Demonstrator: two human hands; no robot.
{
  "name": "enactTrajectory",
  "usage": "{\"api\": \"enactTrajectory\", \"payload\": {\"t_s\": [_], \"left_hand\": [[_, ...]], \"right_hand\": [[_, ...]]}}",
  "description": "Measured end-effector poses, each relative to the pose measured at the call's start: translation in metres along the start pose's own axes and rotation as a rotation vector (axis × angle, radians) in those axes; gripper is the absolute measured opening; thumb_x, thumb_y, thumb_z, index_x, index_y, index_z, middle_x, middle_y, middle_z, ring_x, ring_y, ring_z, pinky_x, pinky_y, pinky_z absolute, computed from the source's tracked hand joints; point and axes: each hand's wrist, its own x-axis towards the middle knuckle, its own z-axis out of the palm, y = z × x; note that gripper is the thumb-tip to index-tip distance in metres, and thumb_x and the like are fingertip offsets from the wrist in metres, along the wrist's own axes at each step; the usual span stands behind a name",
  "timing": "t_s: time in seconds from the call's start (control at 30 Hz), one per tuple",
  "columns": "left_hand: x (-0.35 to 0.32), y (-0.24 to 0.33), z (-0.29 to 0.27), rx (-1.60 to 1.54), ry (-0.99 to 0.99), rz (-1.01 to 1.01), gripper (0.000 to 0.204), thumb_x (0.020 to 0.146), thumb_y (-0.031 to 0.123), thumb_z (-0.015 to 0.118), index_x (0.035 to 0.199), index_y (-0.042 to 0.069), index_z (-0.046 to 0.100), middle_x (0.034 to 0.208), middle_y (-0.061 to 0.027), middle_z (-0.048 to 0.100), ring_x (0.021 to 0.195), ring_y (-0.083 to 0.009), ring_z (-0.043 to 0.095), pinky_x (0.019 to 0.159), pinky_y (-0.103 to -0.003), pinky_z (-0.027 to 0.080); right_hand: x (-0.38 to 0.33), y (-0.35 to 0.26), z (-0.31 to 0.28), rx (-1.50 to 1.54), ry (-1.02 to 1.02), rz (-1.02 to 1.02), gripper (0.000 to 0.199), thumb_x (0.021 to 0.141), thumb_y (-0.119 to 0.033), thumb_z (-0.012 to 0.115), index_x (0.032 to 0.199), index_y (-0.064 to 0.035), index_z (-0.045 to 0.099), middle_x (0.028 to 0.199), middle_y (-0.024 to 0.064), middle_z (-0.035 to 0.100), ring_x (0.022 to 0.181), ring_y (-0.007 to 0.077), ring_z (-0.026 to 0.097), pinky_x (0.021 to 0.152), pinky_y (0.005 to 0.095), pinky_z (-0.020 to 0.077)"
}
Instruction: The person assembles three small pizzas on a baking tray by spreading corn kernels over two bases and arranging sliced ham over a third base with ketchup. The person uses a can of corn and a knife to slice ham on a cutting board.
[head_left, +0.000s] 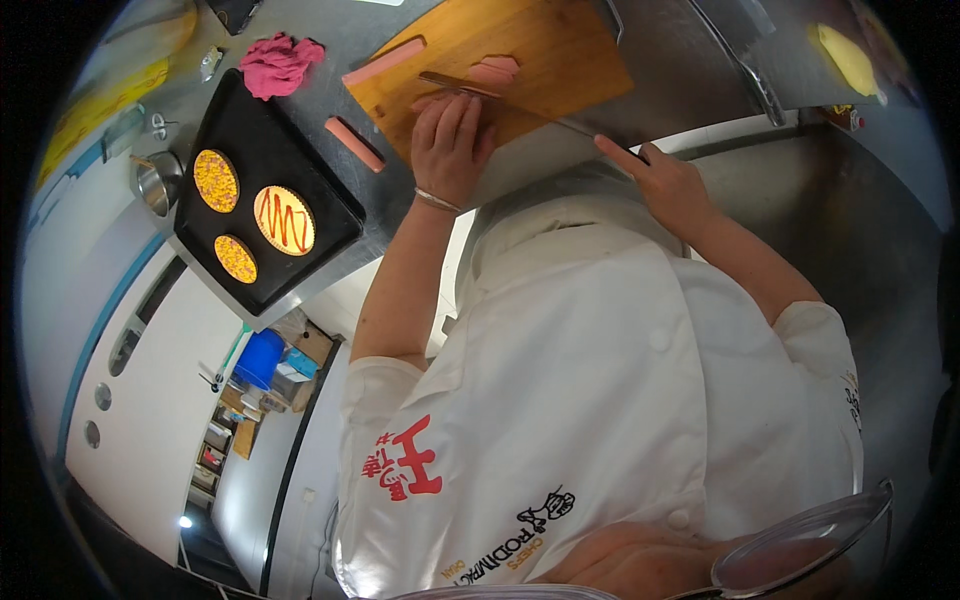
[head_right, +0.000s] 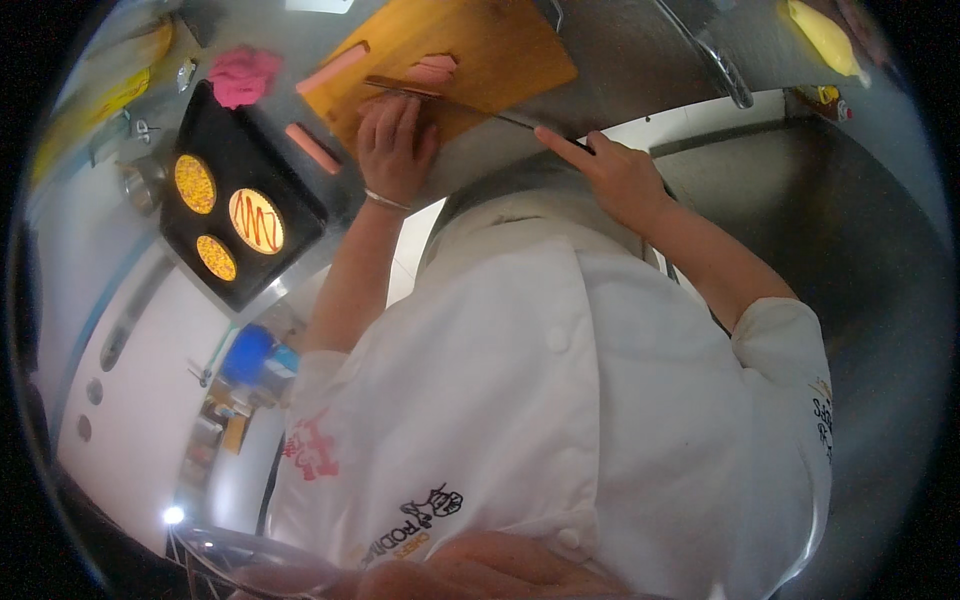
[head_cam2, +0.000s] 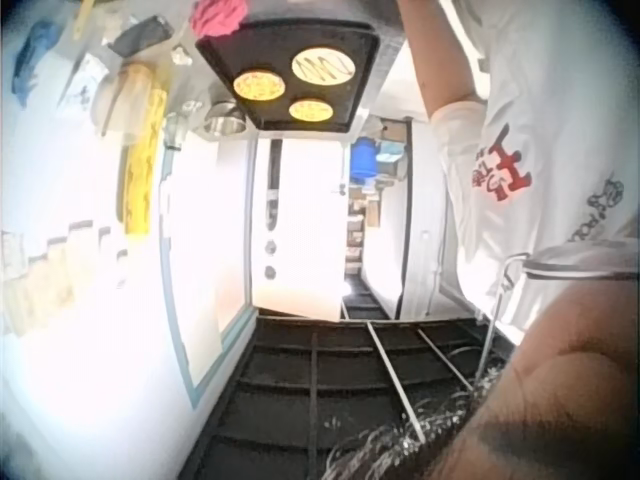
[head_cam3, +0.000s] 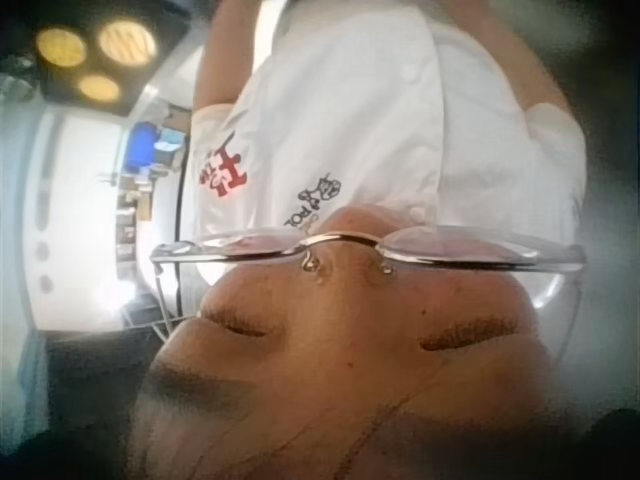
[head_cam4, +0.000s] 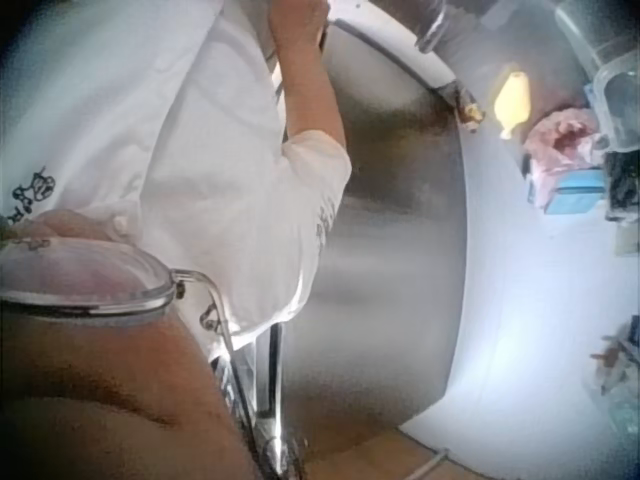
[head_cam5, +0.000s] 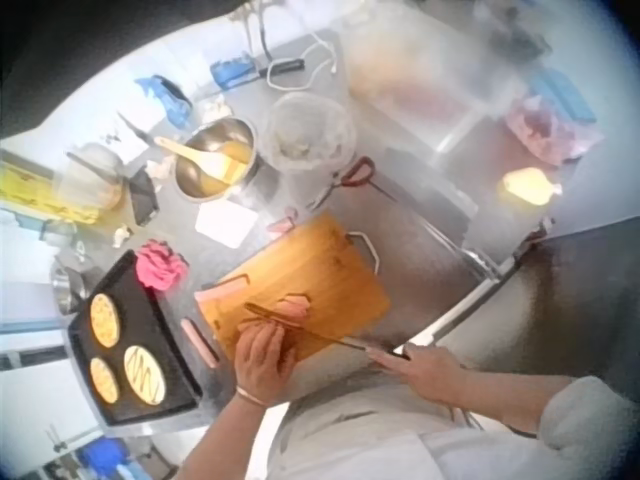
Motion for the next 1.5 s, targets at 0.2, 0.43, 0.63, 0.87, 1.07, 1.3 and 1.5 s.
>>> {"api": "enactTrajectory", "payload": {"t_s": [0.2,0.43,0.63,0.87,1.07,1.3,1.5], "left_hand": [[-0.001,-0.001,-0.002,-0.017,0.044,-0.025,0.053,0.079,0.019,0.081,0.128,0.007,0.065,0.129,-0.0090,0.059,0.123,-0.0319,0.055,0.108,-0.045,0.043],[-0.001,0.000,-0.003,-0.031,0.037,-0.028,0.054,0.079,0.019,0.081,0.129,0.007,0.065,0.128,-0.0097,0.058,0.123,-0.0322,0.054,0.109,-0.047,0.043],[0.001,-0.005,-0.005,-0.028,0.028,-0.006,0.054,0.080,0.019,0.081,0.129,0.007,0.064,0.130,-0.0094,0.058,0.122,-0.0318,0.055,0.109,-0.046,0.044],[-0.002,-0.002,-0.006,-0.052,0.026,-0.033,0.057,0.078,0.017,0.083,0.130,0.007,0.063,0.131,-0.0091,0.058,0.123,-0.0316,0.055,0.108,-0.045,0.045],[-0.005,-0.004,-0.003,-0.047,0.041,-0.047,0.058,0.076,0.018,0.084,0.129,0.007,0.063,0.132,-0.0088,0.057,0.122,-0.0317,0.056,0.107,-0.045,0.046],[-0.002,-0.009,-0.007,0.013,0.019,0.020,0.056,0.079,0.019,0.082,0.131,0.009,0.063,0.132,-0.0083,0.059,0.122,-0.0311,0.055,0.107,-0.044,0.045],[-0.005,-0.011,-0.008,-0.017,0.030,-0.007,0.060,0.079,0.021,0.082,0.135,0.009,0.062,0.135,-0.0082,0.058,0.125,-0.0312,0.054,0.110,-0.045,0.044]], "right_hand": [[-0.038,0.016,0.001,-0.047,-0.053,0.063,0.082,0.087,0.005,0.059,0.156,-0.0361,0.042,0.083,0.0091,0.053,0.063,0.0252,0.059,0.058,0.0397,0.0543],[-0.039,0.003,-0.016,-0.019,-0.138,0.064,0.084,0.087,0.006,0.057,0.157,-0.0370,0.040,0.084,0.0096,0.054,0.065,0.0265,0.060,0.058,0.0408,0.0544],[-0.007,-0.005,0.005,0.024,-0.107,0.078,0.085,0.088,0.006,0.053,0.158,-0.0398,0.038,0.083,0.0100,0.054,0.066,0.0288,0.061,0.059,0.0432,0.0548],[-0.039,0.009,-0.003,0.008,-0.061,0.107,0.082,0.087,0.006,0.056,0.156,-0.0384,0.043,0.082,0.0085,0.053,0.064,0.0257,0.060,0.058,0.0409,0.0541],[-0.044,-0.002,-0.013,-0.009,-0.089,0.054,0.082,0.087,0.007,0.056,0.156,-0.0359,0.043,0.082,0.0086,0.054,0.062,0.0248,0.059,0.056,0.0376,0.0536],[-0.008,-0.017,0.010,0.075,-0.037,0.041,0.085,0.088,0.007,0.056,0.158,-0.0367,0.039,0.083,0.0111,0.054,0.061,0.0263,0.058,0.055,0.0370,0.0535],[-0.040,0.006,0.012,-0.002,-0.061,0.116,0.082,0.089,0.004,0.057,0.158,-0.0372,0.040,0.083,0.0096,0.053,0.061,0.0241,0.059,0.056,0.0368,0.0543]]}}
